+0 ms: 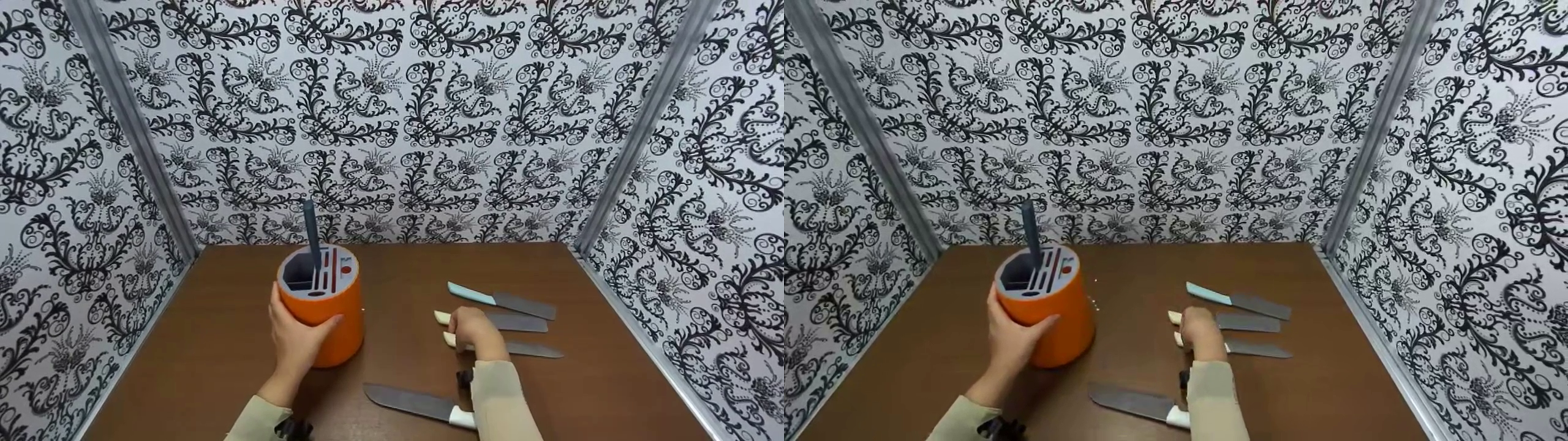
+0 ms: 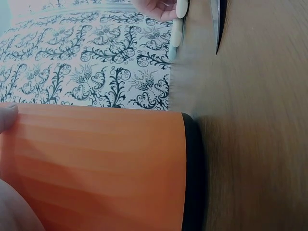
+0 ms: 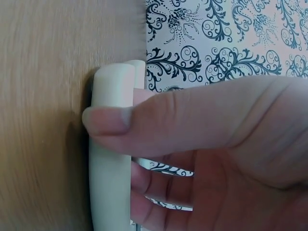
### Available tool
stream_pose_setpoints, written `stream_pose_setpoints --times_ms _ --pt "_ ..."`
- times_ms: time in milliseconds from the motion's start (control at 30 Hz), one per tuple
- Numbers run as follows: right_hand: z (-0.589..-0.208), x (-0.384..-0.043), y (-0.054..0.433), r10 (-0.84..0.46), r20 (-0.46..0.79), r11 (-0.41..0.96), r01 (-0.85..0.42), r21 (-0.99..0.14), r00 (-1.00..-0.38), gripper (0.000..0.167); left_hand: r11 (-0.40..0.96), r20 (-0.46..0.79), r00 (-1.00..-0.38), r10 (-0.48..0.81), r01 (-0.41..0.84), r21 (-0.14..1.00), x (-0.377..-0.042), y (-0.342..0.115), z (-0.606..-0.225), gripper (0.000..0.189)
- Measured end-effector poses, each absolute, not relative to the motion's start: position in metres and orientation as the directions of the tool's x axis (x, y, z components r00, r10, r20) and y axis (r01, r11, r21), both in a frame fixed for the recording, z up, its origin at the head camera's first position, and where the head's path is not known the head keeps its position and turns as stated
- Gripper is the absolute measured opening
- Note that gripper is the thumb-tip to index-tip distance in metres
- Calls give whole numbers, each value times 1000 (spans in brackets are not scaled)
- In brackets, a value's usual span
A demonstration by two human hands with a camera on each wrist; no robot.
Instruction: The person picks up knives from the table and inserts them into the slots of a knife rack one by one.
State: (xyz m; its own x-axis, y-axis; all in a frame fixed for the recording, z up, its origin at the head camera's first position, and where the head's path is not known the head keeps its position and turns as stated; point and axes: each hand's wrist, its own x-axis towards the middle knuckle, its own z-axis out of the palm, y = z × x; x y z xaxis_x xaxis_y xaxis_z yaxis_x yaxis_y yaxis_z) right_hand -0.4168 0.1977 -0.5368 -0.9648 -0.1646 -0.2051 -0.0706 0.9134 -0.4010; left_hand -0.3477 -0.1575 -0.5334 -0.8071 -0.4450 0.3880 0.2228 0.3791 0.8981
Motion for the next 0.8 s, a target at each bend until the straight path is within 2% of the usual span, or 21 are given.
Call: stream_pose_setpoints --times_ms 200,433,567,700,800 --pt "-538 -417 195 -163 -214 919 -69 -389 -963 33 383 382 -809 -447 212 899 -348 -157 -534 140" --pt "-524 -409 185 -198 -157 891 -111 -439 -968 24 377 386 -805 -452 220 900 -347 -157 -533 138" --pt "-514 -407 177 -293 -42 847 -239 -475 -955 24 377 393 -803 -449 228 897 -347 -157 -532 139" --pt "-504 -407 171 -415 85 760 -396 -515 -906 18 377 392 -804 -448 228 898 -347 -158 -532 140" --pt "-495 -405 171 -470 142 669 -456 -587 -871 20 375 390 -805 -447 227 899 -347 -158 -532 140"
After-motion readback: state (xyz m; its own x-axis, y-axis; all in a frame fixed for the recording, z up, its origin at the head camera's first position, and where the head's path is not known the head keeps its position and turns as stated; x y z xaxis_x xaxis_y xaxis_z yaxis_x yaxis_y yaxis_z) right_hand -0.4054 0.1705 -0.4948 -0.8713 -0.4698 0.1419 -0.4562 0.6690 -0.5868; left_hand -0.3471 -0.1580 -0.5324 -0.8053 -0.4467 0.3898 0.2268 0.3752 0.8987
